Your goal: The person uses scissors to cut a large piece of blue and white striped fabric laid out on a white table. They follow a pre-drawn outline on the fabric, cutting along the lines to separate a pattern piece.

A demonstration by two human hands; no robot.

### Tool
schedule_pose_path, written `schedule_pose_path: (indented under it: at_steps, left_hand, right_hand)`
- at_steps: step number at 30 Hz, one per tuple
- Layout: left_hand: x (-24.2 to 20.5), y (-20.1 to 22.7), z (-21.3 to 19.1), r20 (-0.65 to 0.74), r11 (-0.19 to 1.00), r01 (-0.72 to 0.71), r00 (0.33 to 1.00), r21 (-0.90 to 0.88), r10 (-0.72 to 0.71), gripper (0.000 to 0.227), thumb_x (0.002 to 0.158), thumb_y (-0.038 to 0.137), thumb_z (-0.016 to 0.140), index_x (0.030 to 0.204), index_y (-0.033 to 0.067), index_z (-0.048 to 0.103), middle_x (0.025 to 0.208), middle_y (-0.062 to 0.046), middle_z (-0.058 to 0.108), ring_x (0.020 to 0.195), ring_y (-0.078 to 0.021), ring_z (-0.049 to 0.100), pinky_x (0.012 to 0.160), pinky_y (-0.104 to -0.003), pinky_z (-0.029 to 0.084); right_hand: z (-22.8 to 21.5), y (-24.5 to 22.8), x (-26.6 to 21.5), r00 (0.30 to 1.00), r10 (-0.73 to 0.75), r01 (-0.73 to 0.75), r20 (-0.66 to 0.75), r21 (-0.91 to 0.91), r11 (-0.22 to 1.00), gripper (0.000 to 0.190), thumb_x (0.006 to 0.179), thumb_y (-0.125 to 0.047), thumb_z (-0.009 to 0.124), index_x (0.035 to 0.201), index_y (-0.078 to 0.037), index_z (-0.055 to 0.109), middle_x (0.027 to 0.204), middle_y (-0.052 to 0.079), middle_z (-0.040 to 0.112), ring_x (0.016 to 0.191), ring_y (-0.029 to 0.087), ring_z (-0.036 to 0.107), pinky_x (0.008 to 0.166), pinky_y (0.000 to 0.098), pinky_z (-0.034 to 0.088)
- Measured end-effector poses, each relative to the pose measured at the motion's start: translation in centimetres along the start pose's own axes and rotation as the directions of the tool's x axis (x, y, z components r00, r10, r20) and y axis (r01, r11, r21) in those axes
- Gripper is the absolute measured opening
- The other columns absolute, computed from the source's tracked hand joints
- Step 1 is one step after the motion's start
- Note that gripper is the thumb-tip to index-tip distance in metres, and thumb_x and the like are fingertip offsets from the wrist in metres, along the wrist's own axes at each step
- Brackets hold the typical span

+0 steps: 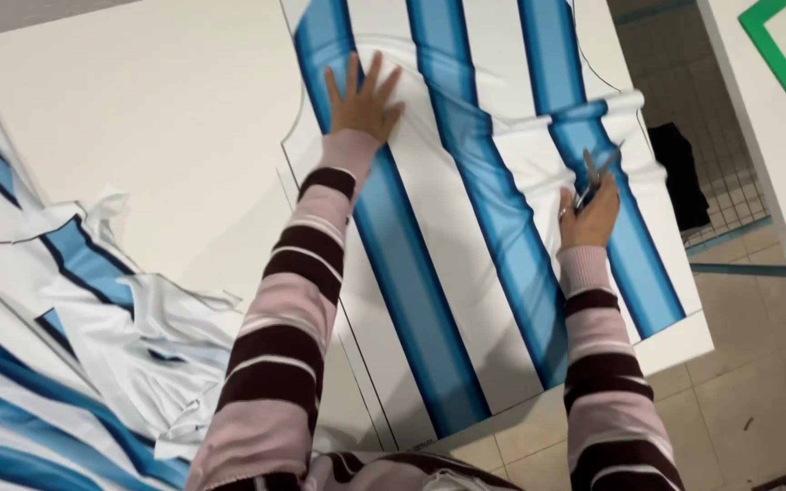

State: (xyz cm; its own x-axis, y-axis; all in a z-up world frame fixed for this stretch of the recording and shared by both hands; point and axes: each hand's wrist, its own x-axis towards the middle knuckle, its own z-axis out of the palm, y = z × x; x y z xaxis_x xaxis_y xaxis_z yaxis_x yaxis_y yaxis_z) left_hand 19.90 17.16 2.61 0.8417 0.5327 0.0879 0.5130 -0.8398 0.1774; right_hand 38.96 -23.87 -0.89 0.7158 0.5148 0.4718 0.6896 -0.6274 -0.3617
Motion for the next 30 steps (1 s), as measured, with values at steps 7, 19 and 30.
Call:
schedule_pose_path:
  at_steps: [7, 19, 30]
  left_hand:
    - [4.2, -5.8, 0.7, -0.159, 0.997, 0.072, 0.985, 0.012, -0.069, 0.057, 0.114, 0.054, 0.032, 0.167, 0.0336, 0.024, 0.174, -0.005, 0.015, 0.159, -0.0403, 0.009, 0.121, -0.074, 0.001]
    - [-5.4, 1.2, -2.6, 0.01, 0.993, 0.104, 0.994, 0.047, -0.105, 0.07, 0.104, 0.059, 0.034, 0.163, 0.0265, 0.017, 0.171, -0.004, 0.012, 0.157, -0.0317, 0.007, 0.123, -0.068, 0.0]
    - [-46.7, 16.6, -2.5, -0.153, 0.954, 0.227, 0.954, -0.195, -0.258, 0.066, 0.102, 0.033, 0.057, 0.161, 0.0181, 0.034, 0.171, -0.013, 0.021, 0.156, -0.0404, 0.015, 0.124, -0.063, 0.014]
  right_hand:
    - [2.7, -5.2, 7.1, 1.0, 0.024, -0.024, 0.016, 0.011, 1.0, 0.073, 0.096, -0.014, 0.084, 0.149, 0.01, 0.039, 0.133, 0.029, 0.056, 0.12, 0.047, 0.054, 0.104, 0.0517, 0.045]
    - [-3.4, -2.0, 1.5, 0.991, 0.125, -0.124, -0.044, 0.015, 0.992, 0.064, 0.094, -0.016, 0.087, 0.14, 0.007, 0.048, 0.126, 0.028, 0.06, 0.113, 0.047, 0.056, 0.098, 0.052, 0.046]
    - [-14.3, 4.2, -9.6, 0.992, 0.023, -0.062, 0.123, 0.323, 0.944, 0.049, 0.093, -0.006, 0.081, 0.133, 0.003, 0.056, 0.126, 0.023, 0.065, 0.114, 0.039, 0.064, 0.097, 0.0437, 0.052]
